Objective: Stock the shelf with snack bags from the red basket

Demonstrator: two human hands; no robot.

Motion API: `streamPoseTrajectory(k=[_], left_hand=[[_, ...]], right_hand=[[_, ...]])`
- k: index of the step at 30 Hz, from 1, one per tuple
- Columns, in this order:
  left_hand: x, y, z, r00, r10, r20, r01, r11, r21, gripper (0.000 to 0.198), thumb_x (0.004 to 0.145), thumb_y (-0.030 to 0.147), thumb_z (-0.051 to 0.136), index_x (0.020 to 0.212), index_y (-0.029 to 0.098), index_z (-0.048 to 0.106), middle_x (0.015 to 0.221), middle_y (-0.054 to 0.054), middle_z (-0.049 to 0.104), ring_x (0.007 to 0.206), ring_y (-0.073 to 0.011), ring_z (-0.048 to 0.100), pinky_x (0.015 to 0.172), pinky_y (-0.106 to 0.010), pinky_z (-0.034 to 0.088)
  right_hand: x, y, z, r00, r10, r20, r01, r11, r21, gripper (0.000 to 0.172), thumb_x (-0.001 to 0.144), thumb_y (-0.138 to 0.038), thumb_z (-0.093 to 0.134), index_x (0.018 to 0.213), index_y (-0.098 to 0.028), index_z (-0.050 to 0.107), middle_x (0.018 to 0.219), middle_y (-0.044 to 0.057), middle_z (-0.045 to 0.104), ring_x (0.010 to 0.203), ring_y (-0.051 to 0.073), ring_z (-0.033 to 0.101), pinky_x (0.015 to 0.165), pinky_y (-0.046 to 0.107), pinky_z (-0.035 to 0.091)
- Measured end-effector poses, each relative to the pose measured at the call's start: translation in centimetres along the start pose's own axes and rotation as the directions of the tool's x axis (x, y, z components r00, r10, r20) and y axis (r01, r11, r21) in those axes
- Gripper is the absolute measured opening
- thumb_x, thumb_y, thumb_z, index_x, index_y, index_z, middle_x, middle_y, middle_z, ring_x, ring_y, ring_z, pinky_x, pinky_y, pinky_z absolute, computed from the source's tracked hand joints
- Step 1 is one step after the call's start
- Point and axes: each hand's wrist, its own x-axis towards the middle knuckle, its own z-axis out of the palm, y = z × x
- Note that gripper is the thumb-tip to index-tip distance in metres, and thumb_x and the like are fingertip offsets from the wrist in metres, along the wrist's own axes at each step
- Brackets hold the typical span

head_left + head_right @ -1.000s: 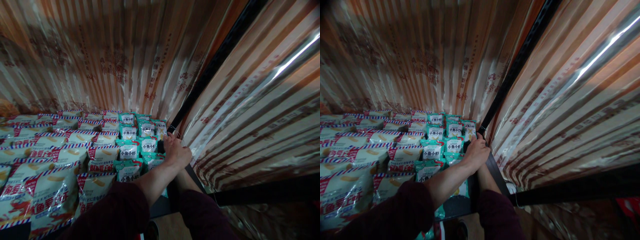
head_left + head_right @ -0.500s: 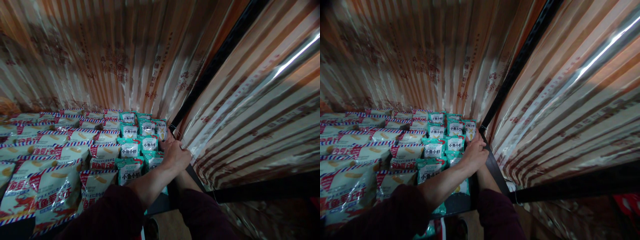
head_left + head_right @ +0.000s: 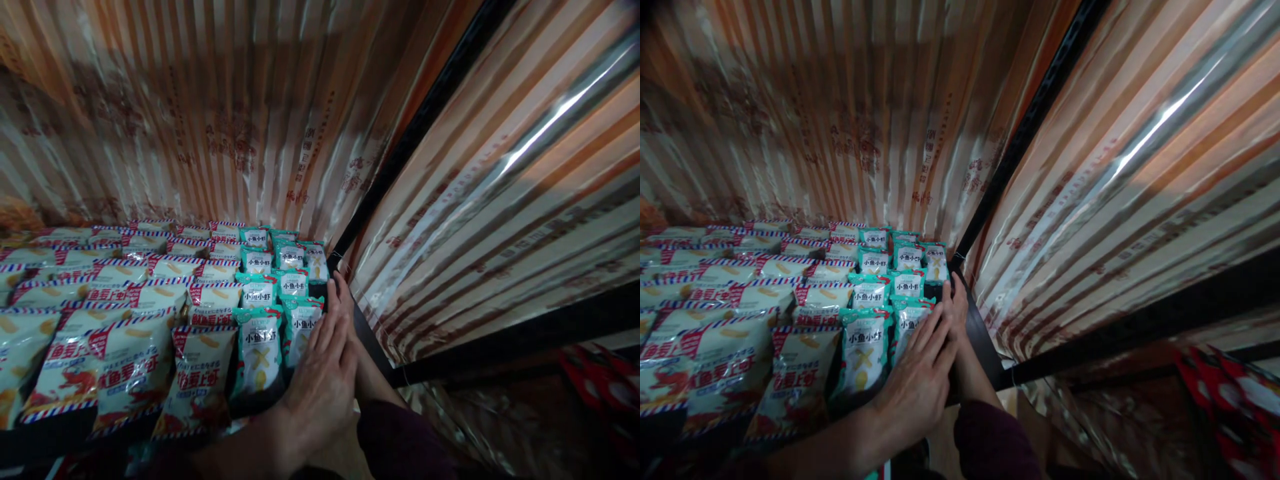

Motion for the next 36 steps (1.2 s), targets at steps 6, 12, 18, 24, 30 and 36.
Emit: streamPoseTrajectory(k=[6, 12, 18, 24, 30, 36], left_hand=[[-6.8, -1.3, 2.0, 0.985, 0.15, -0.081, -0.121, 0.95, 0.287, 0.03, 0.087, 0.025, 0.049, 0.113, 0.014, 0.061, 0.151, -0.012, 0.033, 0.144, -0.0266, 0.012, 0.113, -0.041, 0.032], [-7.7, -2.2, 2.6, 0.96, 0.234, -0.153, -0.159, 0.907, 0.389, 0.032, 0.084, 0.016, 0.05, 0.114, 0.015, 0.06, 0.147, -0.009, 0.041, 0.143, -0.0266, 0.021, 0.11, -0.039, 0.037], [-7.5, -2.8, 2.7, 0.977, 0.193, -0.085, -0.143, 0.902, 0.406, 0.026, 0.088, 0.028, 0.052, 0.109, 0.017, 0.062, 0.148, -0.009, 0.039, 0.143, -0.0268, 0.019, 0.11, -0.038, 0.036], [-8.0, -2.8, 2.9, 0.973, 0.213, -0.084, -0.161, 0.898, 0.41, 0.027, 0.088, 0.027, 0.053, 0.112, 0.017, 0.06, 0.15, -0.008, 0.037, 0.143, -0.0258, 0.02, 0.113, -0.038, 0.028], [-8.4, -2.4, 2.5, 0.989, 0.146, -0.024, -0.126, 0.914, 0.385, 0.031, 0.087, 0.032, 0.054, 0.112, 0.015, 0.06, 0.152, -0.012, 0.032, 0.143, -0.0285, 0.017, 0.117, -0.042, 0.015], [-9.6, -1.9, 2.1, 0.996, 0.085, -0.002, -0.078, 0.923, 0.376, 0.037, 0.089, 0.034, 0.049, 0.119, 0.014, 0.056, 0.154, -0.014, 0.027, 0.144, -0.0291, 0.014, 0.118, -0.042, 0.002]], right_hand=[[0.5, -0.2, -0.2, 1.0, 0.003, 0.024, -0.004, 0.998, 0.056, 0.058, 0.087, -0.051, 0.037, 0.131, -0.017, 0.052, 0.134, 0.013, 0.055, 0.124, 0.023, 0.049, 0.107, 0.044, 0.033], [2.3, 0.4, 1.9, 0.985, -0.16, 0.063, 0.168, 0.974, -0.153, 0.044, 0.086, -0.041, 0.044, 0.121, -0.021, 0.063, 0.143, 0.011, 0.043, 0.133, 0.027, 0.036, 0.109, 0.048, 0.029], [2.9, 0.8, 3.2, 0.985, -0.163, 0.055, 0.171, 0.966, -0.195, 0.041, 0.086, -0.034, 0.046, 0.119, -0.021, 0.064, 0.141, 0.012, 0.044, 0.131, 0.028, 0.036, 0.107, 0.048, 0.032], [1.9, 0.8, 2.6, 0.99, -0.135, 0.045, 0.14, 0.984, -0.115, 0.044, 0.084, -0.038, 0.047, 0.12, -0.02, 0.064, 0.143, 0.013, 0.043, 0.132, 0.028, 0.035, 0.109, 0.046, 0.03], [-0.4, -0.5, 0.3, 1.0, 0.006, -0.008, -0.005, 0.996, 0.084, 0.048, 0.085, -0.046, 0.044, 0.118, -0.018, 0.064, 0.137, 0.011, 0.053, 0.127, 0.024, 0.045, 0.11, 0.043, 0.03], [-5.2, -1.9, -2.0, 0.988, 0.15, 0.034, -0.152, 0.926, 0.347, 0.059, 0.087, -0.058, 0.038, 0.123, -0.017, 0.06, 0.13, 0.011, 0.059, 0.123, 0.023, 0.052, 0.107, 0.041, 0.034]])
